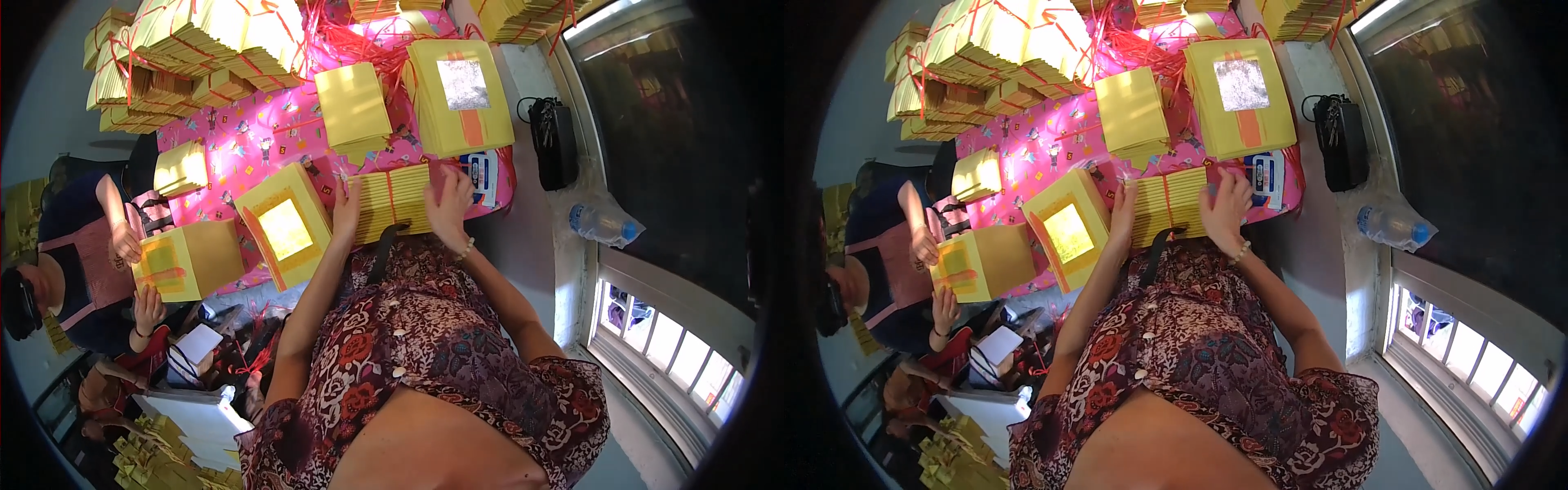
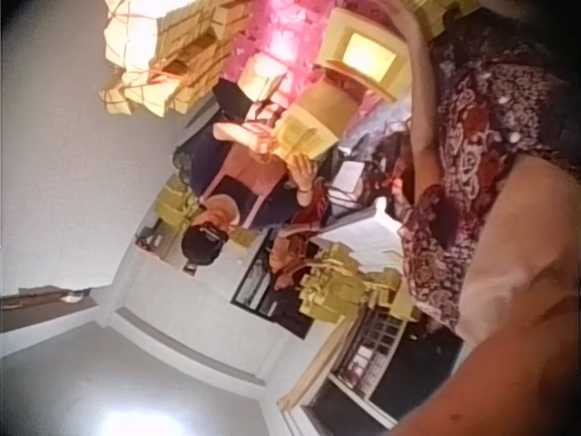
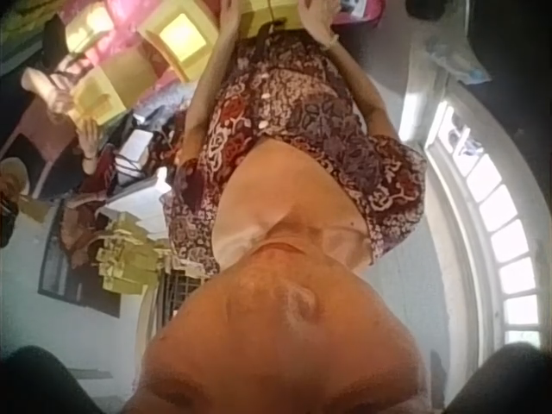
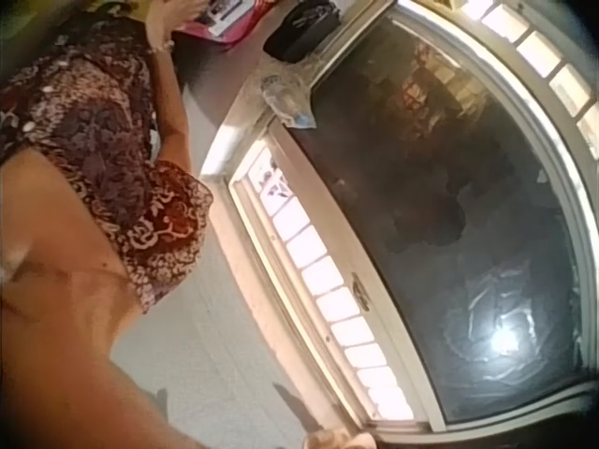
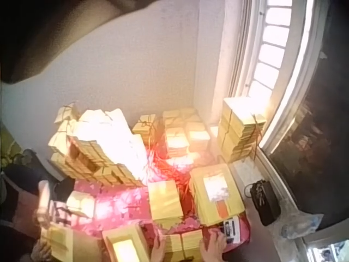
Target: Bundling stacks of yellow paper with red ribbon.
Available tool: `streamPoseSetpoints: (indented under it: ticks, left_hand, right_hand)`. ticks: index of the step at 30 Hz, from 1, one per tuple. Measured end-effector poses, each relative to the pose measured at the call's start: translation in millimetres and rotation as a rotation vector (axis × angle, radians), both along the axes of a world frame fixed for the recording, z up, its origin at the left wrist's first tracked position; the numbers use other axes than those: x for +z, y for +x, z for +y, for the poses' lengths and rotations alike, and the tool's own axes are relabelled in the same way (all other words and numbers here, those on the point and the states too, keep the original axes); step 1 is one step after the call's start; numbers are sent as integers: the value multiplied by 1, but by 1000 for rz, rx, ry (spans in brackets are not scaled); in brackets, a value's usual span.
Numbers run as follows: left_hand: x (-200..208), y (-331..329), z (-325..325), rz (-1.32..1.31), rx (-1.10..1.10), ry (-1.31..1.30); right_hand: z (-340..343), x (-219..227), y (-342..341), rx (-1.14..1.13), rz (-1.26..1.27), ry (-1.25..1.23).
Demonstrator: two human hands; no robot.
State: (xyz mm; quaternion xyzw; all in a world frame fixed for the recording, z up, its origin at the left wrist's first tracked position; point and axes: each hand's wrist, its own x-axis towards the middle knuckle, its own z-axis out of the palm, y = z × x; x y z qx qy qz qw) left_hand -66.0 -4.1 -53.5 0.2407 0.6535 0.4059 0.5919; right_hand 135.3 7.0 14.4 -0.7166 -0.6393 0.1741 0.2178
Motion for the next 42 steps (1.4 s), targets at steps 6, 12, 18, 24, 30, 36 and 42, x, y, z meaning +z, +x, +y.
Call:
streamPoseSetpoints:
  ticks: [6, 12, 18, 24, 30, 36, 42]
  left_hand:
    - [24, 3, 2, -28, 6, 13]
    - [48, 8, 17, -156, 43, -151]
    - [11, 4, 8, -154, 77, -116]
    - [14, 3, 5, -64, 5, -66]
    - [31, 5, 4, -43, -82, 71]
    - [27, -1, -1, -101, -76, 34]
    - [28, 2, -1, -149, -25, 52]
  right_hand:
    - [6, -5, -4, 135, -70, 2]
    - [15, -59, -4, 81, 749, -158]
    - [11, -41, -6, 127, 712, -244]
    - [16, -52, 1, 89, 965, -378]
    - [22, -88, 4, -32, 935, -447]
    - [28, -51, 4, 75, 755, -572]
    - [20, -58, 6, 138, 696, -514]
